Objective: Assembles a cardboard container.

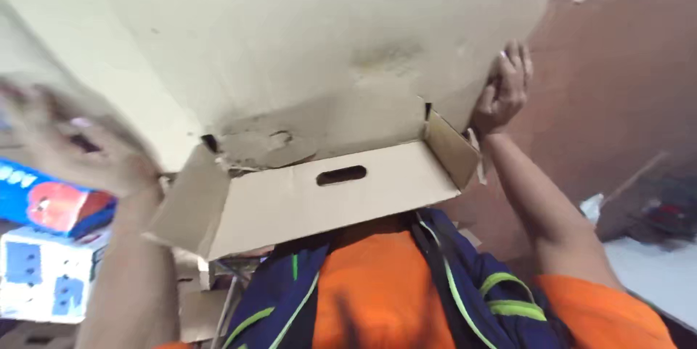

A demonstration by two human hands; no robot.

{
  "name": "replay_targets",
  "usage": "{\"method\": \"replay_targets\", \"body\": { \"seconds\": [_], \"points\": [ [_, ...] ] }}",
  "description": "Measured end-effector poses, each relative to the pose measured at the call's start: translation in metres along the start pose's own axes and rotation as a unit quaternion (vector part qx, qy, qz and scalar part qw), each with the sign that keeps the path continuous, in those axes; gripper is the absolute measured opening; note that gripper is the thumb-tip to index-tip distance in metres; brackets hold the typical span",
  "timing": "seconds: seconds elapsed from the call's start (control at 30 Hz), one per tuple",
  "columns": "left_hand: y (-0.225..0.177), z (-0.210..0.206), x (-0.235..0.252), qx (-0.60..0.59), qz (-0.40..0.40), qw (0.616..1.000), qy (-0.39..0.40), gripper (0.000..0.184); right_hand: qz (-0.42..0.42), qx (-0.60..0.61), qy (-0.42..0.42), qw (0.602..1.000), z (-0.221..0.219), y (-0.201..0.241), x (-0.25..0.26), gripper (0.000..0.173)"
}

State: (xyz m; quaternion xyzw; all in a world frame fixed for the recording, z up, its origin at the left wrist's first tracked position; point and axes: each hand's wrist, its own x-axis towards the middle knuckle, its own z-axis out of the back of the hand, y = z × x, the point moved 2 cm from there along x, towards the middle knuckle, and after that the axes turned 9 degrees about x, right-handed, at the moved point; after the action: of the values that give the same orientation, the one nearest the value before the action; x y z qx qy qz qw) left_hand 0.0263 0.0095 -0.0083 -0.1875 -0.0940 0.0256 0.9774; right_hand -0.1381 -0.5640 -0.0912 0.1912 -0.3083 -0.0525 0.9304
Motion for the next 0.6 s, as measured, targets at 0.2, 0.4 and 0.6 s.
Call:
{"method": "replay_targets", "body": {
  "seconds": [0.2, 0.4, 0.6],
  "points": [
    [0.1, -0.029, 0.008, 0.067, -0.101, 0.987, -0.107, 0.044, 0.019, -0.049, 0.023, 0.998, 0.011, 0.014, 0.008, 0.038],
    [0.069, 0.039, 0.031, 0.022, -0.145, 0.987, -0.062, 0.038, 0.066, -0.049, 0.214, 0.973, 0.058, 0.074, 0.051, 0.042],
    [-0.108, 0.108, -0.006, 0.031, -0.321, 0.928, 0.185, 0.033, 0.031, 0.097, 0.284, 0.953, 0.058, 0.184, 0.125, 0.039]
  ]
}}
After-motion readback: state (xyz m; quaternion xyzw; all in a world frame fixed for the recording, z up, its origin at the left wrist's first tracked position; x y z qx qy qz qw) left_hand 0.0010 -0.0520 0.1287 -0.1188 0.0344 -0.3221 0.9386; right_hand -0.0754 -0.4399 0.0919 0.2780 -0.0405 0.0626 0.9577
